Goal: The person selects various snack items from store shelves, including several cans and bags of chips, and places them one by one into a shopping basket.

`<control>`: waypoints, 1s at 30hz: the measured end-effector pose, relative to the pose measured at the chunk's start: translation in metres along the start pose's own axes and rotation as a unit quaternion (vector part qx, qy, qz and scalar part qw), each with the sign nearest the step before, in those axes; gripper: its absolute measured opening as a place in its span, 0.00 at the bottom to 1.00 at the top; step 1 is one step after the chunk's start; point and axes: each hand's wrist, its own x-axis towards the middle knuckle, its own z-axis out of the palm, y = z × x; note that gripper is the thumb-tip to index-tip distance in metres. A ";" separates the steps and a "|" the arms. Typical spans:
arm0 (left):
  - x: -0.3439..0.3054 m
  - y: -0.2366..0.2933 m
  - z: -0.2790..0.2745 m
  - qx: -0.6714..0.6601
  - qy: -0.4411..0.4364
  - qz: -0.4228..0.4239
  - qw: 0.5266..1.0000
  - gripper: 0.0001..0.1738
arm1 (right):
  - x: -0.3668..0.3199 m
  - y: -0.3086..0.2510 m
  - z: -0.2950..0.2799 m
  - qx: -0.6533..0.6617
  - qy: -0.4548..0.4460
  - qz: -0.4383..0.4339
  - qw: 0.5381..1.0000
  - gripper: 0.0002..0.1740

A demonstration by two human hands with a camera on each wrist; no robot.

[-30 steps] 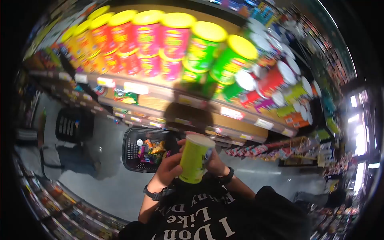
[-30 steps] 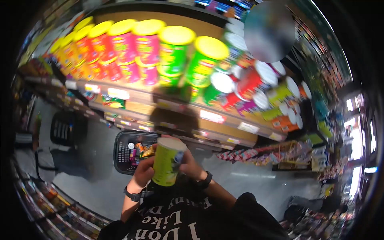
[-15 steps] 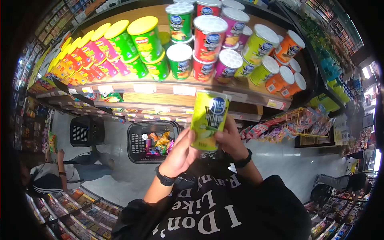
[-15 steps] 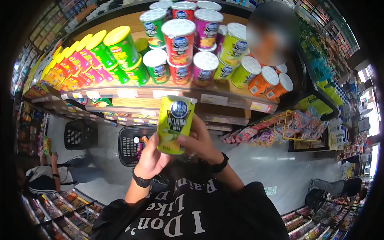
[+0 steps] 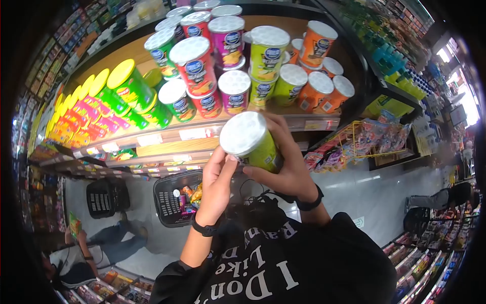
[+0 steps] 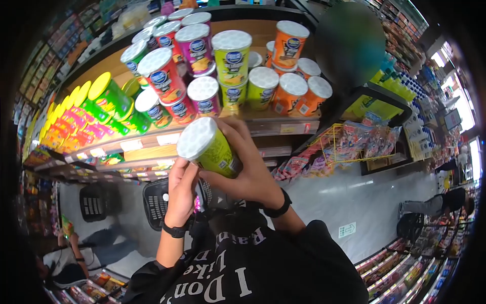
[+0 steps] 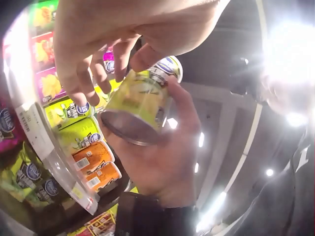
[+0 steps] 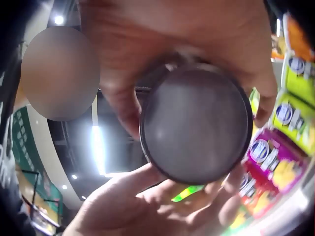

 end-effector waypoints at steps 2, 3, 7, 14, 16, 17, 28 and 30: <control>0.017 0.006 0.017 0.087 -0.003 0.077 0.993 0.18 | -0.003 0.003 -0.009 -0.043 0.036 0.023 0.998 0.50; 0.027 0.004 0.015 0.127 -0.037 0.094 0.987 0.19 | -0.004 0.002 -0.018 -0.067 0.039 0.041 0.996 0.50; 0.054 0.004 0.051 0.104 -0.079 0.139 0.982 0.24 | 0.000 0.014 -0.044 -0.092 0.140 0.032 0.985 0.46; 0.111 -0.003 0.103 0.188 -0.097 0.322 0.923 0.36 | 0.043 0.042 -0.074 -0.032 0.252 -0.023 0.967 0.37; 0.124 -0.006 0.107 0.226 -0.086 0.346 0.907 0.38 | 0.060 0.050 -0.072 0.009 0.276 -0.071 0.958 0.37; 0.126 -0.006 0.111 0.182 -0.094 0.324 0.924 0.36 | 0.068 0.045 -0.074 0.028 0.267 -0.046 0.962 0.35; 0.126 -0.018 0.103 0.197 -0.079 0.275 0.938 0.35 | 0.084 0.070 -0.077 -0.104 0.245 -0.021 0.964 0.31; 0.119 -0.015 0.099 0.192 -0.082 0.266 0.941 0.34 | 0.084 0.081 -0.076 -0.034 0.239 -0.013 0.970 0.32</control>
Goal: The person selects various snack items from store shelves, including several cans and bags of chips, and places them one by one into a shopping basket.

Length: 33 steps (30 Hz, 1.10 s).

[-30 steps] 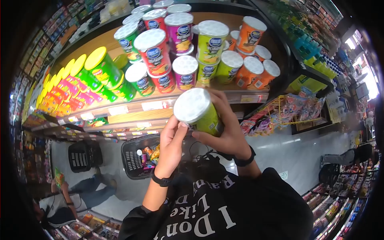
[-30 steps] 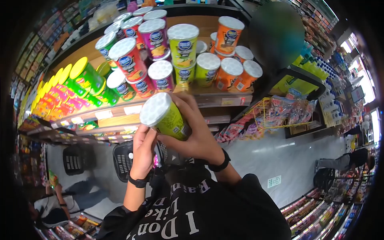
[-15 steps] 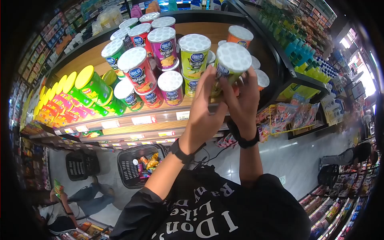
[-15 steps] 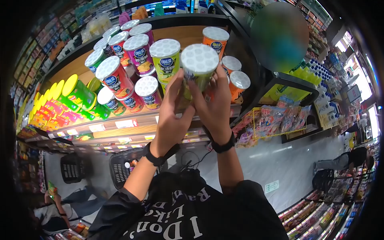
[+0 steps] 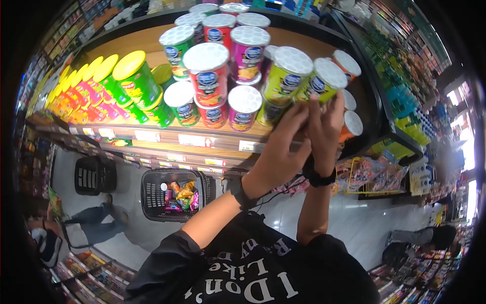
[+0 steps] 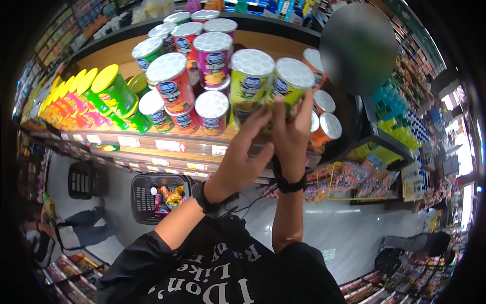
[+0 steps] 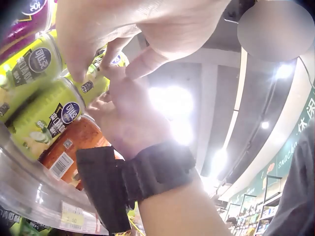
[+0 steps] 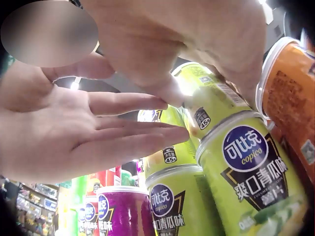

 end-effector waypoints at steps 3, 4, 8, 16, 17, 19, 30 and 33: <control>-0.026 0.014 -0.021 0.021 -0.018 -0.020 0.999 0.25 | -0.017 -0.006 0.002 -0.151 0.042 0.010 0.988 0.34; -0.041 0.010 -0.032 0.016 -0.027 -0.004 1.000 0.22 | -0.018 -0.001 -0.002 -0.238 0.051 -0.028 0.970 0.37; -0.125 -0.019 -0.092 0.029 -0.040 -0.105 0.993 0.18 | -0.038 -0.002 0.005 -0.129 0.143 -0.080 0.978 0.32; -0.327 -0.052 -0.208 0.034 0.254 -0.321 0.912 0.08 | -0.167 0.036 0.082 -0.101 -0.125 0.035 0.986 0.04; -0.349 -0.057 -0.218 0.024 0.291 -0.331 0.897 0.08 | -0.182 0.027 0.102 -0.149 -0.179 0.095 0.968 0.05; -0.388 -0.067 -0.238 -0.007 0.353 -0.352 0.867 0.08 | -0.200 0.009 0.147 -0.149 -0.329 0.107 0.927 0.05; -0.515 -0.159 -0.372 -0.108 0.487 -0.350 0.793 0.11 | -0.288 0.045 0.423 -0.111 -0.740 0.067 0.660 0.10; -0.561 -0.206 -0.421 -0.069 0.496 -0.489 0.714 0.15 | -0.346 0.109 0.491 -0.118 -0.790 0.070 0.598 0.14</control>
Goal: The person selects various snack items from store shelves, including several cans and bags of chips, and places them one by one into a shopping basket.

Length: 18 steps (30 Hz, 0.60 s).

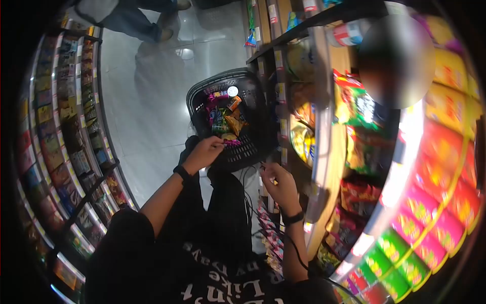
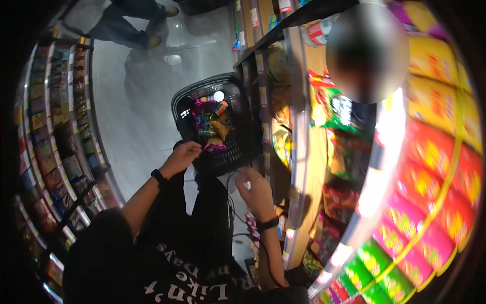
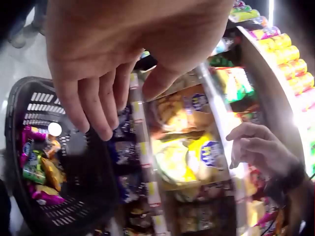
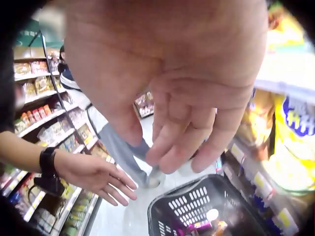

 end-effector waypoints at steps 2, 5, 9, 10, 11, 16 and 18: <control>0.054 -0.034 -0.024 0.083 0.093 -0.028 0.992 0.17 | 0.067 0.032 0.037 0.075 -0.048 0.032 0.996 0.18; 0.097 -0.115 -0.025 0.048 0.184 -0.042 0.981 0.23 | 0.173 0.092 0.099 -0.112 -0.128 -0.022 0.985 0.27; 0.119 -0.205 0.026 0.070 0.224 -0.096 0.967 0.29 | 0.309 0.189 0.208 -0.217 -0.276 0.002 0.936 0.33; 0.120 -0.219 0.036 0.078 0.234 -0.091 0.965 0.29 | 0.335 0.212 0.236 -0.233 -0.312 0.056 0.920 0.35; 0.120 -0.228 0.045 0.085 0.244 -0.087 0.962 0.30 | 0.360 0.245 0.265 -0.263 -0.288 0.015 0.921 0.36; 0.124 -0.212 0.052 0.151 0.242 -0.098 0.953 0.28 | 0.439 0.308 0.340 -0.250 -0.068 0.046 0.965 0.44; 0.121 -0.215 0.052 0.166 0.219 -0.101 0.956 0.29 | 0.461 0.338 0.372 -0.223 -0.017 0.092 0.970 0.47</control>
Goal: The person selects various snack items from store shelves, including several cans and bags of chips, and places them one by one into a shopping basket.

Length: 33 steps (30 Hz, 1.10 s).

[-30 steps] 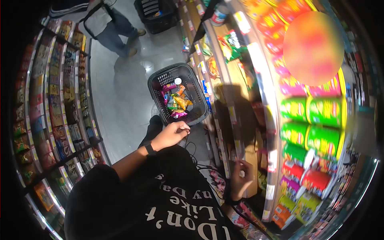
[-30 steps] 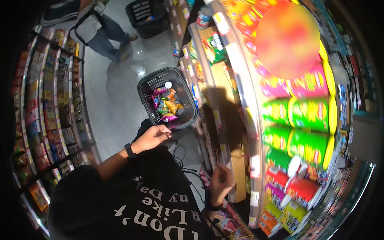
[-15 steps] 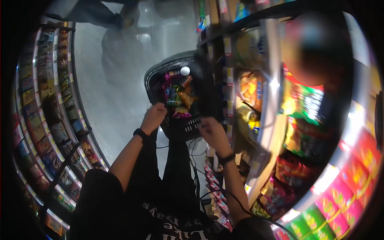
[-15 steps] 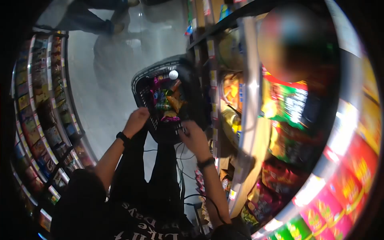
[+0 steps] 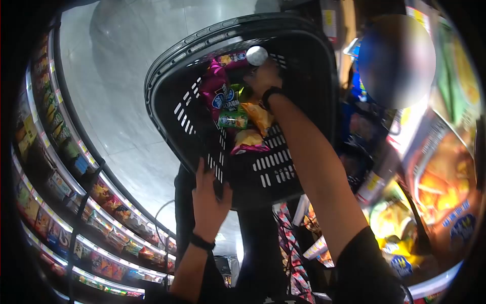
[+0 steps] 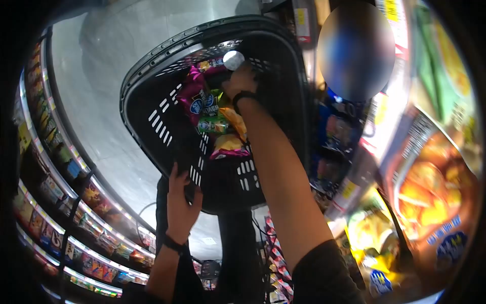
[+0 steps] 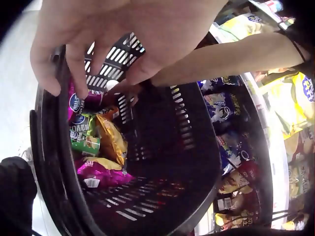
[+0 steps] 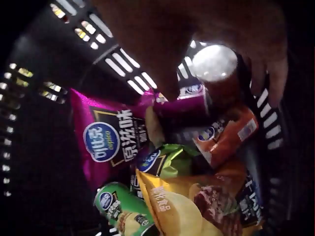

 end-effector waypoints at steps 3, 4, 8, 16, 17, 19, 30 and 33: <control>0.001 -0.003 0.006 0.047 0.002 -0.014 0.999 0.28 | 0.036 0.018 0.056 0.144 0.043 0.066 0.986 0.52; -0.002 -0.004 0.009 0.110 -0.001 -0.006 0.994 0.29 | 0.042 0.014 0.058 0.233 0.053 0.063 0.969 0.52; -0.006 -0.007 0.013 0.186 -0.005 0.062 0.981 0.30 | 0.032 0.006 0.039 0.236 0.086 0.064 0.966 0.49; -0.023 -0.009 -0.019 -0.003 -0.027 0.094 0.995 0.22 | -0.132 -0.019 -0.086 0.546 0.068 0.117 0.827 0.29; -0.030 -0.012 -0.027 -0.108 -0.041 0.042 0.992 0.22 | -0.168 -0.021 -0.107 0.596 0.052 0.088 0.796 0.24; -0.034 -0.001 -0.051 -0.310 -0.072 -0.062 0.946 0.23 | -0.240 -0.043 -0.173 0.678 -0.024 0.042 0.734 0.23; -0.193 0.246 -0.216 -0.290 -0.592 0.093 0.746 0.47 | -0.615 -0.093 -0.465 0.680 -0.022 0.024 0.732 0.29; -0.261 0.298 -0.221 -0.219 -0.629 0.138 0.733 0.49 | -0.679 -0.081 -0.486 0.664 0.082 -0.073 0.740 0.31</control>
